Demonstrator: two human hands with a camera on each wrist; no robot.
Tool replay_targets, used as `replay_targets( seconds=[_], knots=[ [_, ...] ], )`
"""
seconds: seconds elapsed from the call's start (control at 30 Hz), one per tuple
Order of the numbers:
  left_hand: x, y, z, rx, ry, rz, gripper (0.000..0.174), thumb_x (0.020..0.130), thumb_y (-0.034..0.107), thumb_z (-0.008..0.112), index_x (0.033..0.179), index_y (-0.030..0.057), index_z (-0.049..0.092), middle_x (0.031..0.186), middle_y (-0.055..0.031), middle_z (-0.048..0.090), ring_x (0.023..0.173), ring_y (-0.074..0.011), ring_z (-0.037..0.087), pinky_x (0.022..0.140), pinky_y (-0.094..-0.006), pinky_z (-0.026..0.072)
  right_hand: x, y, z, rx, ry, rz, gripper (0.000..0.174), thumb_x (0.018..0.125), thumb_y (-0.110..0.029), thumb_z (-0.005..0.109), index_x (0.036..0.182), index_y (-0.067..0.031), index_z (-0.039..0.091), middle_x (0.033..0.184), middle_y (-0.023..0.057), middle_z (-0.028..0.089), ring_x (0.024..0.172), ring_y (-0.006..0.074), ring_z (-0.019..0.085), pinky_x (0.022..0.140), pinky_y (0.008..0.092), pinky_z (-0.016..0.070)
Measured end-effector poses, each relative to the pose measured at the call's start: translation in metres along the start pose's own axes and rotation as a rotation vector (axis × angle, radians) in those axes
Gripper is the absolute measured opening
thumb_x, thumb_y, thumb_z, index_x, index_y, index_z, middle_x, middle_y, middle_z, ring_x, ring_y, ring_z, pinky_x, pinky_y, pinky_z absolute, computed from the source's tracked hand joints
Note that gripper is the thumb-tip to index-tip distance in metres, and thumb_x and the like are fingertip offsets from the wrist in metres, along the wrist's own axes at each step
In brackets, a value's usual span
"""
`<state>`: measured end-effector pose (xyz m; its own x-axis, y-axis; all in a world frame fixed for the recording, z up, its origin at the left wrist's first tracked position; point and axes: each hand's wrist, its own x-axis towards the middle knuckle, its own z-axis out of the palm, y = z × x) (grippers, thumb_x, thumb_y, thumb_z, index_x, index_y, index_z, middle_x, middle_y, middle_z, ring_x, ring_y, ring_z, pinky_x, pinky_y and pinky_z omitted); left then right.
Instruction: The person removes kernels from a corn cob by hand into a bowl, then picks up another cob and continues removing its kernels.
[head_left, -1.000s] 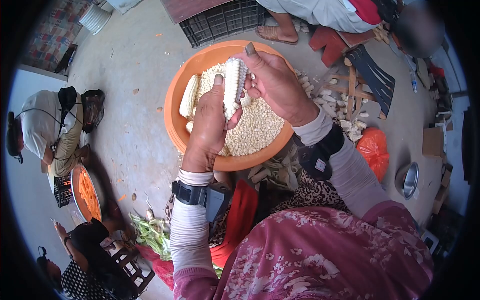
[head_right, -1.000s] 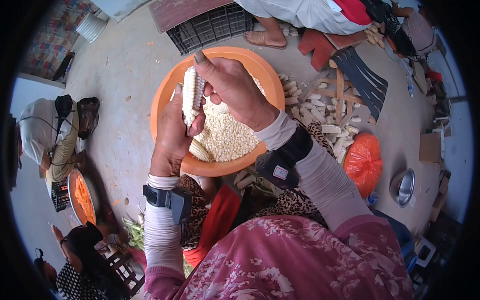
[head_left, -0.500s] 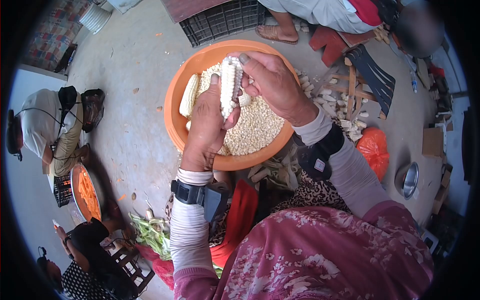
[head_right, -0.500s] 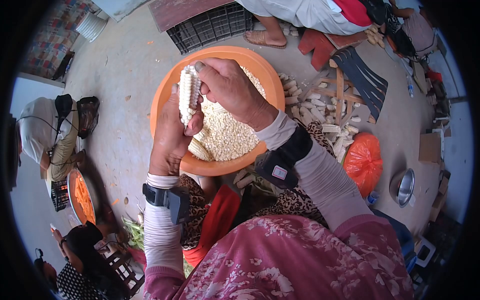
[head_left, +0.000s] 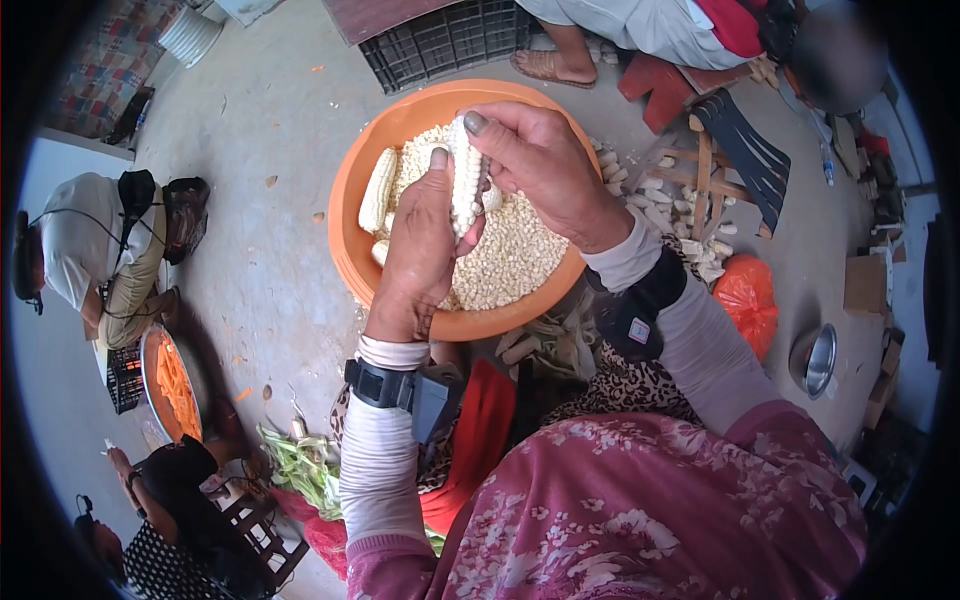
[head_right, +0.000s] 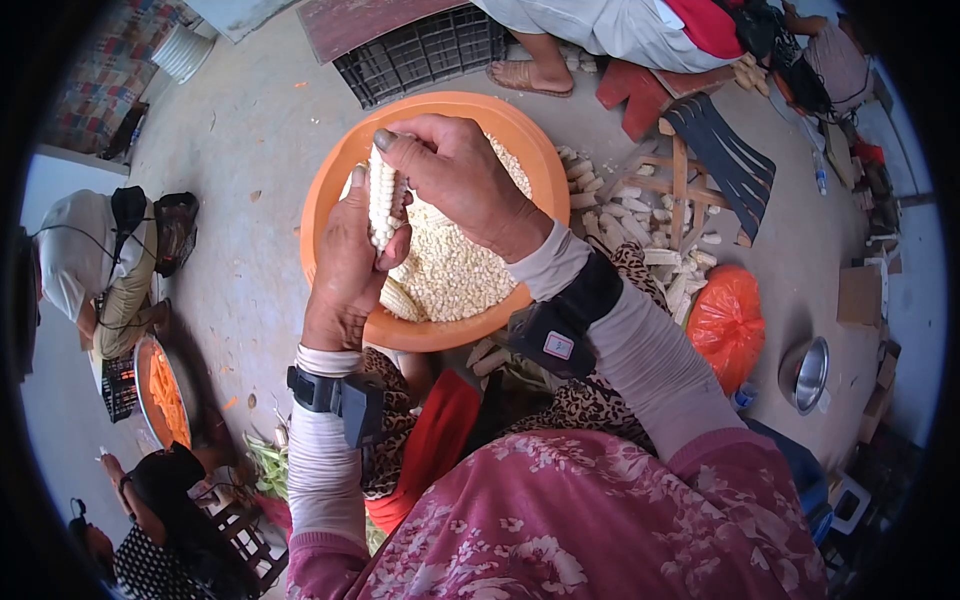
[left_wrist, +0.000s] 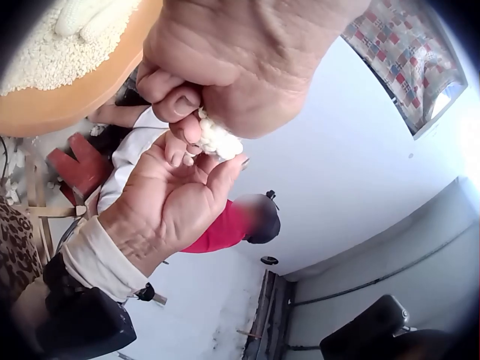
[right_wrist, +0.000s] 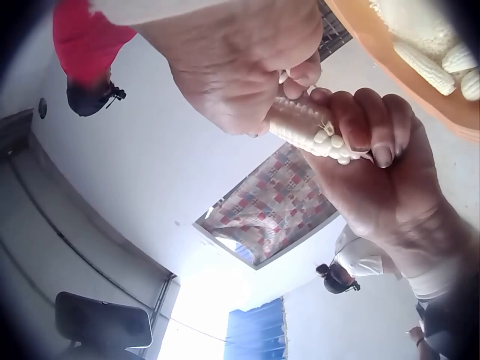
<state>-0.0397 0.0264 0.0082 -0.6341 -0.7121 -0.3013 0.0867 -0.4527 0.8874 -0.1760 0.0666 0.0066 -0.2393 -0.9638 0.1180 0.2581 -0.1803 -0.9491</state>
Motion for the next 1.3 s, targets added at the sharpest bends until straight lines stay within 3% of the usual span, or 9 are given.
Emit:
replay_targets(
  seconds=[0.2,0.83,1.0,1.13,1.3],
  knots=[
    [0.002,-0.002,-0.005,0.012,-0.03,0.039,0.046,0.098,0.046,0.036,0.092,0.0037,0.053,0.059,0.0,0.044,0.043,-0.0058,0.035,0.039,-0.0194,0.0233,0.001,0.004,-0.004,0.013,-0.03,0.031,0.035,0.091,-0.026,0.056,0.107,0.0049,0.058,0.076,-0.0016,0.053,0.064,0.0032,0.045,0.054,0.0186,0.0401],
    [0.006,-0.002,-0.009,-0.112,-0.053,-0.007,0.046,0.1,0.045,0.03,0.091,0.0051,0.051,0.054,0.0005,0.041,0.042,-0.006,0.031,0.039,-0.0191,0.0238,0.002,0.009,-0.006,0.045,-0.095,0.0,0.042,0.093,-0.026,0.052,0.119,0.0063,0.051,0.08,-0.0018,0.052,0.067,0.002,0.043,0.056,0.0169,0.0385],
    [0.005,-0.002,-0.001,-0.067,0.02,-0.029,0.044,0.1,0.044,0.03,0.09,0.0052,0.05,0.055,-0.0006,0.042,0.042,-0.0064,0.033,0.039,-0.0195,0.0248,0.001,-0.001,-0.001,-0.004,-0.063,0.078,0.039,0.094,-0.028,0.053,0.114,0.0057,0.053,0.08,-0.0001,0.054,0.068,0.0036,0.046,0.057,0.0173,0.0396],
    [0.004,-0.003,0.002,-0.042,0.057,-0.074,0.043,0.1,0.043,0.03,0.091,0.0053,0.05,0.055,-0.0015,0.044,0.042,-0.0066,0.035,0.039,-0.0197,0.0252,-0.002,0.0,0.004,-0.081,-0.028,0.03,0.037,0.093,-0.027,0.054,0.111,0.0054,0.054,0.08,0.0008,0.055,0.069,0.0042,0.048,0.058,0.0177,0.0405],
    [0.007,-0.004,-0.007,-0.125,-0.021,-0.05,0.043,0.1,0.043,0.03,0.09,0.0056,0.05,0.055,-0.0014,0.044,0.042,-0.007,0.035,0.039,-0.0196,0.0251,0.004,0.008,-0.008,0.079,-0.064,0.057,0.043,0.089,-0.029,0.06,0.112,0.0075,0.053,0.079,0.0026,0.057,0.069,0.0057,0.053,0.058,0.0207,0.0441]
  ],
)
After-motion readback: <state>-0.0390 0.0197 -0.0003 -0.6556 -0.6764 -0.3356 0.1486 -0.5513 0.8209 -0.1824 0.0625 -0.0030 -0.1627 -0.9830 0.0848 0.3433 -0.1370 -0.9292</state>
